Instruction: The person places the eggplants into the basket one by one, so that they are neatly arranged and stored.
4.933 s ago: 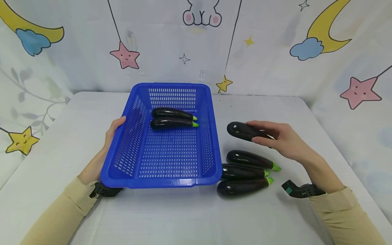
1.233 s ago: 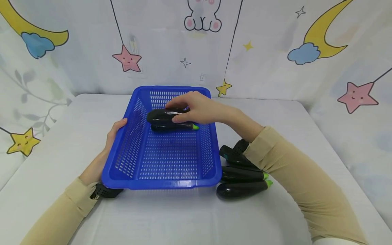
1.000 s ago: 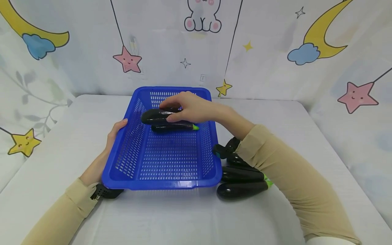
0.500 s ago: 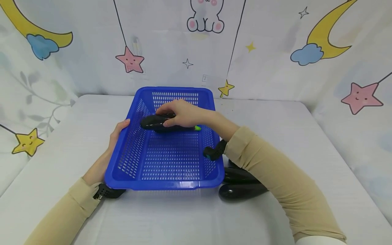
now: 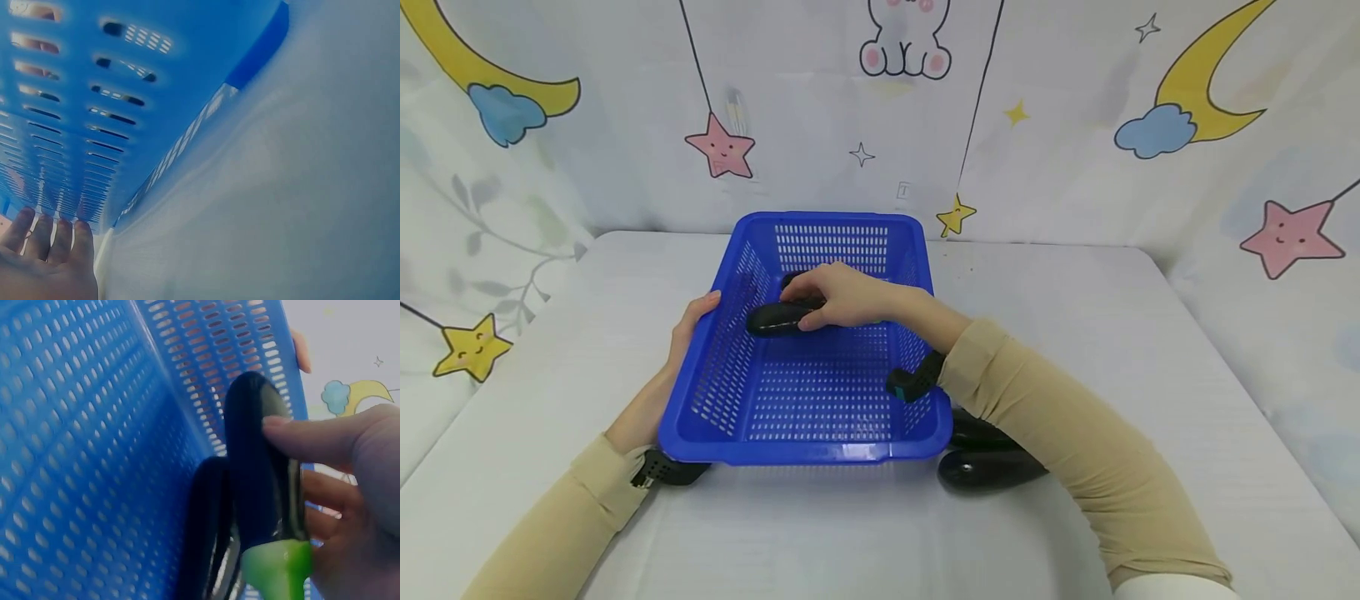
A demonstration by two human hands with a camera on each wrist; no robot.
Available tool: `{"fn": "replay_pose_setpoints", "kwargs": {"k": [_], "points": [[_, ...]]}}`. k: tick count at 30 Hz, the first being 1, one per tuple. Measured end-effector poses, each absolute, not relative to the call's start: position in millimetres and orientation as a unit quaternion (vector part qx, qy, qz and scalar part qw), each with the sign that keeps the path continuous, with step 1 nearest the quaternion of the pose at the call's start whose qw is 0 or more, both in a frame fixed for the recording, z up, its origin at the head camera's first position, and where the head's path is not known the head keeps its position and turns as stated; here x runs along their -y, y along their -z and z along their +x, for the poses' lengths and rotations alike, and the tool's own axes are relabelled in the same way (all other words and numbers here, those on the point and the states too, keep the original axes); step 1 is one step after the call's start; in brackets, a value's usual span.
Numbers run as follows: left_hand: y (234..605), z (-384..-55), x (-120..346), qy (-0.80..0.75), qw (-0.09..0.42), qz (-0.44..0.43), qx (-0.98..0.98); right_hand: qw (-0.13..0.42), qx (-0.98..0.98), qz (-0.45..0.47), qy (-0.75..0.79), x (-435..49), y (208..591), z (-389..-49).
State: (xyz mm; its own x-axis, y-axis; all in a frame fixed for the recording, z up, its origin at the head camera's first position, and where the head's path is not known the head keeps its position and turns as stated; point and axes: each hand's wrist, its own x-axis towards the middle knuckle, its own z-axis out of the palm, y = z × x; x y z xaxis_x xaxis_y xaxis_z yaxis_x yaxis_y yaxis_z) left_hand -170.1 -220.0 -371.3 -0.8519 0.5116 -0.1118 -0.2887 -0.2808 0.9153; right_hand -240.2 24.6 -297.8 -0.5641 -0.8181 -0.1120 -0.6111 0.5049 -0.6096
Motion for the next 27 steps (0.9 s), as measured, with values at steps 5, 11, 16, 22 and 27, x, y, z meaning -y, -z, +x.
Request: {"fn": "replay_pose_setpoints", "kwargs": {"k": [5, 11, 16, 22, 27], "points": [[372.0, -171.0, 219.4, -0.791, 0.241, 0.103, -0.553, 0.205, -0.844, -0.422, 0.259, -23.9, 306.1, -241.8], [374.1, -172.8, 221.3, -0.798, 0.249, 0.111, -0.538, 0.213, -0.849, -0.407, 0.259, -25.4, 314.8, -244.0], [375.6, -174.0, 222.0, -0.813, 0.244, 0.112, -0.517, 0.217, -0.851, -0.402, 0.260, -27.3, 319.7, -245.5], [376.6, -175.3, 222.3, -0.828, 0.243, 0.116, -0.492, 0.216, -0.858, -0.384, 0.264, -29.7, 323.9, -247.0], [377.6, -175.2, 222.5, -0.840, 0.239, 0.127, -0.471, 0.212, -0.863, -0.366, 0.275, -30.5, 327.0, -246.0]]}}
